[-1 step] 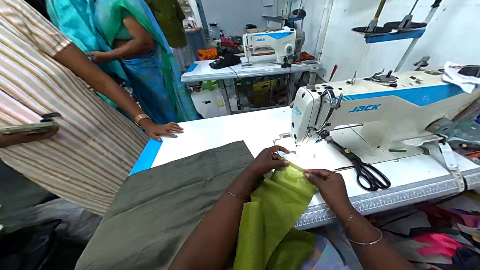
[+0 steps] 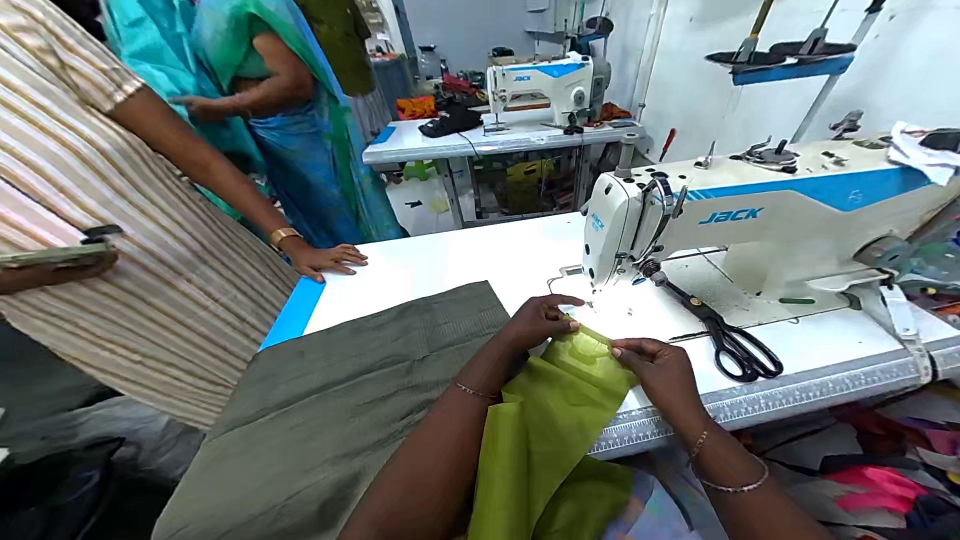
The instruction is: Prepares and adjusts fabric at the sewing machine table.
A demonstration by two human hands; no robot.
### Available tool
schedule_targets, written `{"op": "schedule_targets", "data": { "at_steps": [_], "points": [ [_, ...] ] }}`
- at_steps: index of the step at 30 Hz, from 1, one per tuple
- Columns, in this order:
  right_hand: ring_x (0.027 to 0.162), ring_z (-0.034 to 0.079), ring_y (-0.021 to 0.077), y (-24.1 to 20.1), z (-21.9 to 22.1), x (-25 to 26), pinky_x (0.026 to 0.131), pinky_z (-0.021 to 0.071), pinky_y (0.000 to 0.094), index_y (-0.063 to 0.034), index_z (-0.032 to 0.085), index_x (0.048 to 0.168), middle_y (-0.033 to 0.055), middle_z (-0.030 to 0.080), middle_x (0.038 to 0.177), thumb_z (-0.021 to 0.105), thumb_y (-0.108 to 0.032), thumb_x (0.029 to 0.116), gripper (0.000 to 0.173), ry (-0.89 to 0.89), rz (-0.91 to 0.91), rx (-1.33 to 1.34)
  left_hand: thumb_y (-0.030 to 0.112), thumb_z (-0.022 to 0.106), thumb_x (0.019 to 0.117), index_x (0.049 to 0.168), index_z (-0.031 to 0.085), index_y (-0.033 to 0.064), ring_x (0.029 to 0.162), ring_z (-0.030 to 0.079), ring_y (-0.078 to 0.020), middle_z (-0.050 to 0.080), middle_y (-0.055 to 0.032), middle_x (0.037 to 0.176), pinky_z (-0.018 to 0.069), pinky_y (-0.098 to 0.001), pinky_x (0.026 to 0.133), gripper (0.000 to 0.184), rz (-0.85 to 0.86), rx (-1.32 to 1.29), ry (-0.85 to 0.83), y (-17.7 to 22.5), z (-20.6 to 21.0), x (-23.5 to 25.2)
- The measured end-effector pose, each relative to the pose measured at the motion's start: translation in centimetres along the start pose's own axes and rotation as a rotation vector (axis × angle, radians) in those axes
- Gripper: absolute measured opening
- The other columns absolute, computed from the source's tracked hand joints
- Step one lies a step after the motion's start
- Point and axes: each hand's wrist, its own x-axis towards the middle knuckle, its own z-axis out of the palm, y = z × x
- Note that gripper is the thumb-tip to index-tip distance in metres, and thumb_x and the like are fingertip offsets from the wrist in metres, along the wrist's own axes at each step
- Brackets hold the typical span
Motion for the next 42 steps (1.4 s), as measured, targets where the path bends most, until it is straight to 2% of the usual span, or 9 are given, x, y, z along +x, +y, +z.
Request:
{"op": "schedule_targets", "data": {
  "at_steps": [4,8,12,16,19,28,33,39,42],
  "points": [
    [0.071,0.067,0.009,0.5,-0.3,0.1,0.067,0.0559,0.0266,-0.0045,0.07,0.12,0.0046,0.075,0.089,0.073,-0.001,0.0928,0.028,-0.031,-0.037,-0.027,-0.001,0.067,0.0964,0.107,0.072,-0.005,0.081,0.066,-0.0017,0.074,-0.0066,0.092,0.0556,-0.0224,0.081,0.013,0.102,0.14,-0.035,-0.5,0.2,0.3],
    [0.069,0.066,0.0098,0.6,-0.6,0.2,0.066,0.0547,0.0282,-0.0054,0.074,0.112,0.0051,0.074,0.088,0.073,-0.002,0.0926,0.019,-0.04,-0.026,-0.061,0.001,0.068,0.0964,0.105,0.071,-0.0043,0.077,0.065,-0.0033,0.073,-0.0065,0.088,0.055,-0.0232,0.077,0.011,0.111,0.222,-0.037,-0.3,0.4,0.3],
    [0.077,0.066,0.0123,0.8,-0.4,0.2,0.071,0.0562,0.0306,-0.0051,0.077,0.107,0.0059,0.071,0.091,0.073,-0.001,0.0924,0.016,-0.035,-0.09,-0.139,0.003,0.067,0.0965,0.1,0.073,-0.0051,0.085,0.067,-0.0183,0.071,-0.0152,0.095,0.0558,-0.0324,0.08,0.01,0.279,0.501,-0.021,-0.7,0.4,0.4],
    [0.077,0.061,0.0166,1.0,-0.2,0.1,0.069,0.0523,0.0332,-0.0046,0.079,0.103,0.0085,0.065,0.089,0.07,0.003,0.0919,0.016,-0.011,-0.177,-0.264,-0.002,0.062,0.0974,0.098,0.075,-0.005,0.096,0.071,-0.032,0.073,-0.0197,0.096,0.0547,-0.0467,0.093,0.014,0.43,0.681,-0.066,-0.4,0.5,0.5],
    [0.074,0.059,0.0176,1.0,-0.1,0.0,0.066,0.0504,0.0324,-0.0041,0.08,0.105,0.0094,0.062,0.085,0.068,0.004,0.0924,0.019,-0.018,-0.224,-0.349,-0.003,0.061,0.0963,0.095,0.077,-0.0046,0.097,0.071,-0.0349,0.074,-0.0204,0.094,0.0543,-0.0496,0.093,0.015,0.449,0.735,-0.083,0.1,0.6,0.4],
    [0.083,0.064,0.029,1.1,0.5,-0.6,0.076,0.0564,0.0434,0.0014,0.078,0.109,0.0161,0.064,0.091,0.069,0.006,0.0898,0.022,-0.085,-0.36,-0.543,0.001,0.062,0.0971,0.097,0.076,-0.0047,0.105,0.07,-0.0374,0.074,-0.0224,0.102,0.0533,-0.052,0.097,0.015,0.359,0.825,-0.131,0.5,1.0,0.5],
    [0.088,0.064,0.0298,0.6,0.4,-0.6,0.08,0.0562,0.0434,0.0018,0.078,0.11,0.016,0.063,0.093,0.069,0.005,0.0906,0.022,-0.161,-0.34,-0.627,-0.001,0.066,0.0933,0.097,0.079,-0.0013,0.117,0.059,-0.0385,0.067,-0.0206,0.119,0.0481,-0.0527,0.1,0.013,0.317,0.93,-0.128,1.2,1.3,0.6],
    [0.095,0.064,0.0305,0.1,0.0,-1.3,0.088,0.0553,0.0418,0.0022,0.076,0.114,0.0173,0.064,0.099,0.062,0.0,0.0952,0.024,-0.218,-0.277,-0.679,0.045,0.057,0.1029,0.11,0.079,0.0102,0.122,0.055,-0.0316,0.063,-0.0132,0.128,0.0415,-0.0526,0.101,0.041,0.009,0.998,-0.181,3.8,3.2,-0.3],
    [0.098,0.065,0.0317,-0.7,-0.5,-1.8,0.091,0.0541,0.0427,0.0023,0.074,0.119,0.0197,0.065,0.103,0.06,-0.002,0.0969,0.026,-0.26,-0.192,-0.677,0.043,0.058,0.1043,0.124,0.071,0.0018,0.123,0.057,-0.0358,0.062,-0.0172,0.13,0.0449,-0.0542,0.103,0.047,-0.11,0.988,-0.194,5.6,6.0,-2.0]
  ]
}}
